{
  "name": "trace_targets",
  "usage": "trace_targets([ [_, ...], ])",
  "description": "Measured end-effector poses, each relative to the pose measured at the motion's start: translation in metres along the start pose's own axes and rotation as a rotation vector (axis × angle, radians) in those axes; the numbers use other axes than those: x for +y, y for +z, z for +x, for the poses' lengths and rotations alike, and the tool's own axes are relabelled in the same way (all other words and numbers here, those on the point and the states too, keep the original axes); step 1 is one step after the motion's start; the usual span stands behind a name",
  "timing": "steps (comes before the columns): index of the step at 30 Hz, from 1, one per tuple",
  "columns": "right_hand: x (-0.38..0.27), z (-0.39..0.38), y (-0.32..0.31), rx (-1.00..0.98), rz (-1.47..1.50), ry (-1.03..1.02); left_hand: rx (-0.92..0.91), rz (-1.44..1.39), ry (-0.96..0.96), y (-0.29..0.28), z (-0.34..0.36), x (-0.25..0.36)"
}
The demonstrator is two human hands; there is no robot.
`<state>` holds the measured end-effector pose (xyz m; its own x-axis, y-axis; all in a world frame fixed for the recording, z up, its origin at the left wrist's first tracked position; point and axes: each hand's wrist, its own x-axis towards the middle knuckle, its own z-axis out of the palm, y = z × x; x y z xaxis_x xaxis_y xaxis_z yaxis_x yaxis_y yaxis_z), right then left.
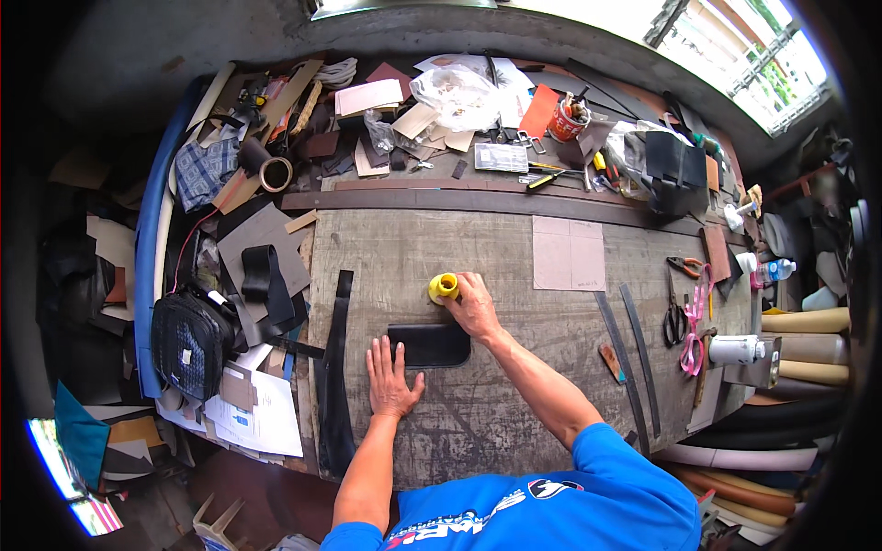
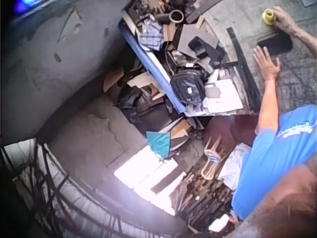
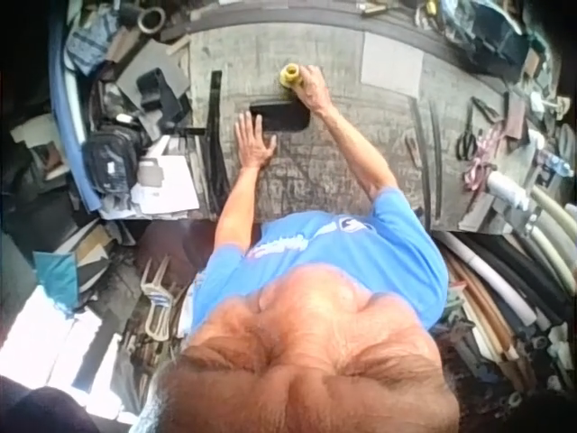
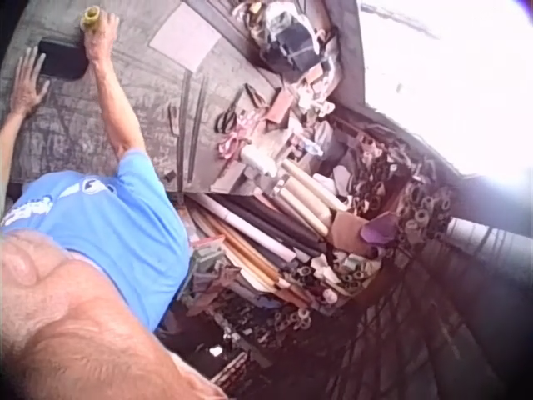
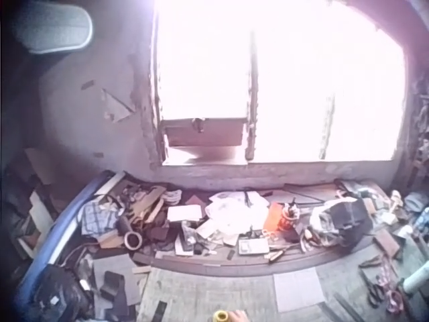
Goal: Inspecting and measuring leather pieces and strips on a workshop table.
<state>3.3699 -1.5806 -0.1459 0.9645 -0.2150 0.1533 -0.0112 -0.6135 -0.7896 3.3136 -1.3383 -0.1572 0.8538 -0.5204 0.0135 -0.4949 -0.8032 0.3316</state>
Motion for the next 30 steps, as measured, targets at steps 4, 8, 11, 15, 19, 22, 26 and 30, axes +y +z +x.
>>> trace_targets([
  [4,0.025,0.047,-0.01,0.169,-0.097,-0.019,-0.016,-0.001,0.003,-0.003,0.003,-0.002],
  [8,0.045,0.134,-0.018,0.256,-0.17,-0.096,-0.018,0.007,0.011,-0.004,0.003,-0.004],
  [11,0.051,0.198,-0.018,0.295,-0.218,0.063,-0.013,-0.001,0.02,-0.002,0.003,-0.004],
  [15,0.065,0.238,0.004,0.313,-0.307,0.196,-0.011,-0.038,0.019,-0.002,-0.001,-0.004],
  [19,0.068,0.25,0.01,0.425,-0.335,0.209,-0.01,-0.026,0.025,-0.001,0.001,-0.003],
  [22,0.074,0.233,0.004,0.435,-0.211,0.205,-0.007,-0.02,0.04,0.0,0.005,0.001],
  [26,0.054,0.113,0.008,0.424,-0.109,-0.024,-0.01,0.004,0.002,-0.004,-0.002,-0.005],
  [30,0.037,-0.085,-0.045,0.203,-0.348,0.052,0.007,0.017,0.024,-0.003,0.002,0.0],
])
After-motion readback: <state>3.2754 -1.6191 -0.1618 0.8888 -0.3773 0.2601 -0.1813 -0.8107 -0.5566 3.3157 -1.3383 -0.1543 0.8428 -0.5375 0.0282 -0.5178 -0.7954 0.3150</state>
